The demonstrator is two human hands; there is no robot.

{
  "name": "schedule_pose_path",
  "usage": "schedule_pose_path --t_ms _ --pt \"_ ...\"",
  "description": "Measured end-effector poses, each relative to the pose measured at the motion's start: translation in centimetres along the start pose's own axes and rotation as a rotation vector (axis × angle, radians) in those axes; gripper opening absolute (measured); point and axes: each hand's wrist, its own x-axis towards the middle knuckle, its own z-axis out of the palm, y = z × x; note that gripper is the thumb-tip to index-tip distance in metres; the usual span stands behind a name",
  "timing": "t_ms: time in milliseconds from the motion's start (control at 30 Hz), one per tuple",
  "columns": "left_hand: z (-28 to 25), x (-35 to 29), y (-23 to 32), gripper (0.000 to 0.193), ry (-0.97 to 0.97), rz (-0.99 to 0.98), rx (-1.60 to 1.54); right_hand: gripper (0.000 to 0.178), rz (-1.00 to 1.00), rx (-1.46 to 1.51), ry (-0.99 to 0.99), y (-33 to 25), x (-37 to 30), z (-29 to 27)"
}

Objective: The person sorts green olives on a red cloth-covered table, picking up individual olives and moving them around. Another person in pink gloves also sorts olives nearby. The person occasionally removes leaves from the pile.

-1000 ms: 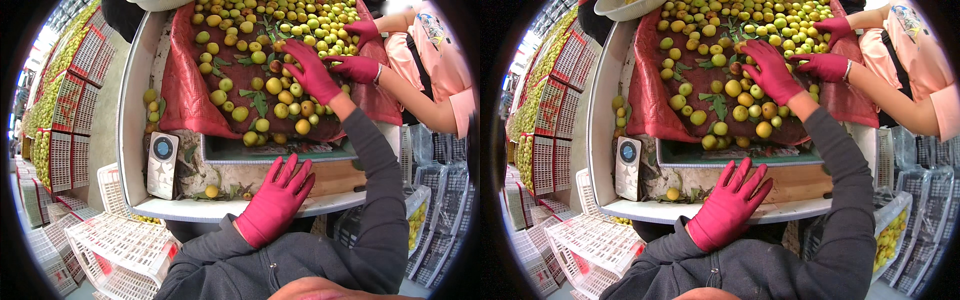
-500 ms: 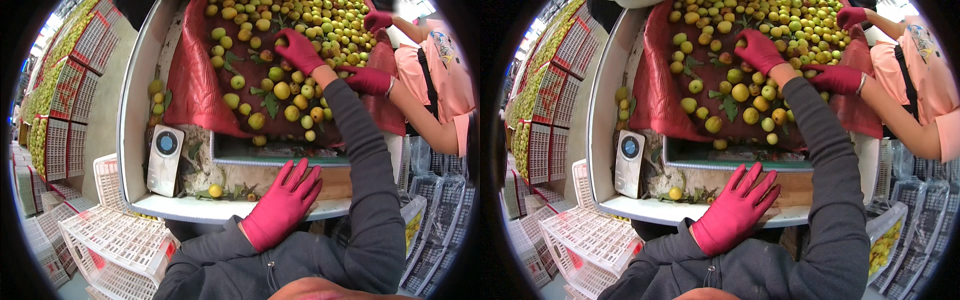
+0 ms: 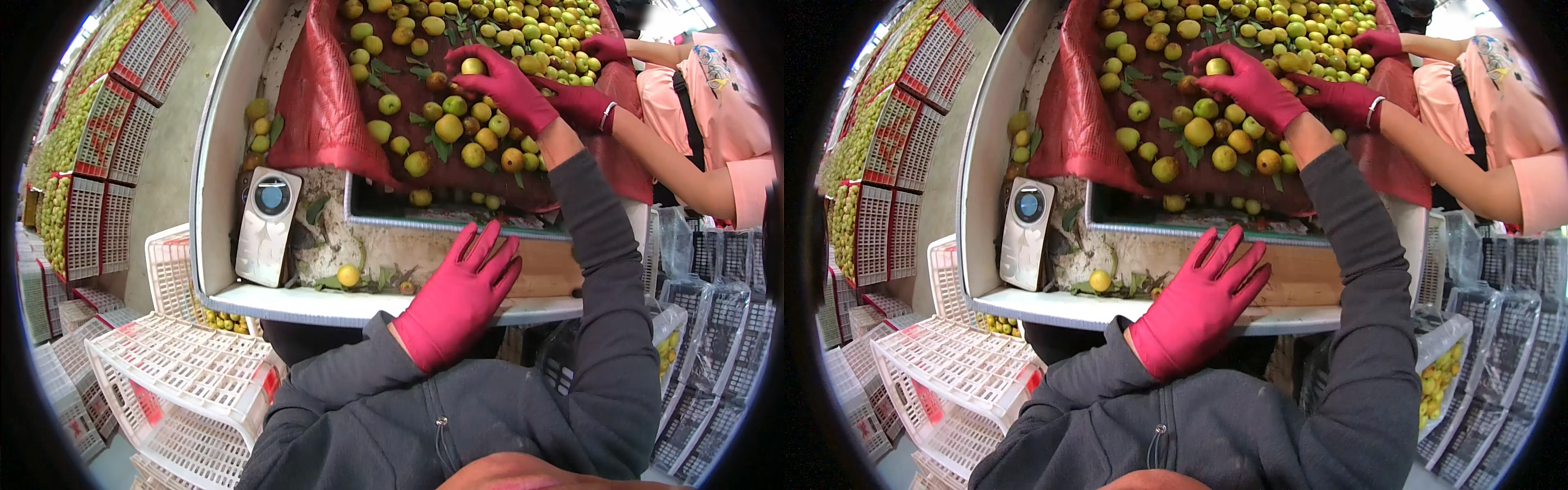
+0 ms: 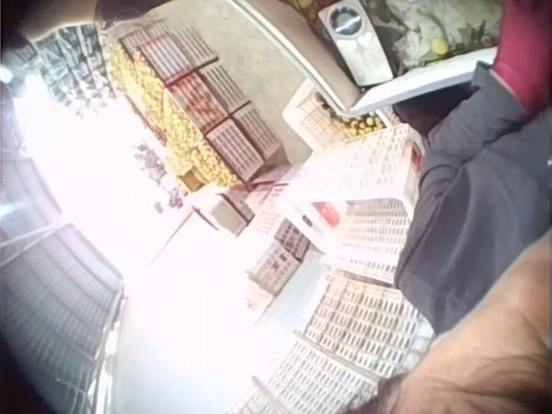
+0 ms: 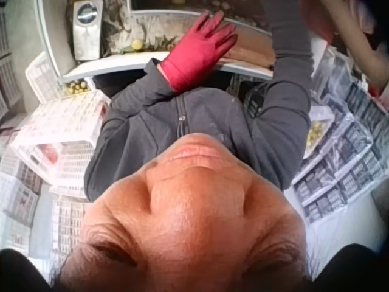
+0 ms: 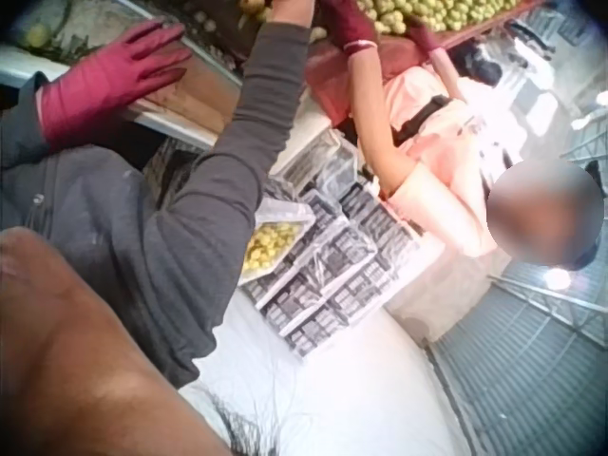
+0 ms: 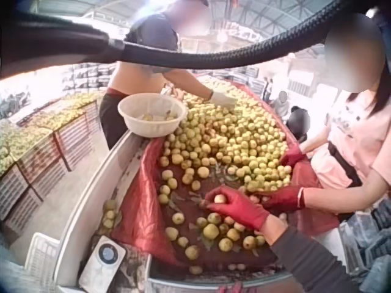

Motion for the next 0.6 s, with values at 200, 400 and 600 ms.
schedule_pose_path --t_ms 200,400,600 --pt "0.5 -0.4 -0.2 0.071 0.032 0.024 0.002 0.030 -0.188 -0.669 -0.080 -0.3 -1.1 2.8" --pt "1.0 -0.6 -0.2 0.080 0.050 0.049 0.044 0.038 -0.117 -1.316 -0.330 -2.3 0.4 6.7" --pt "1.8 -0.9 -0.6 0.079 0.106 0.034 0.058 0.023 -0.059 -0.667 -0.203 -4.0 -0.2 6.4"
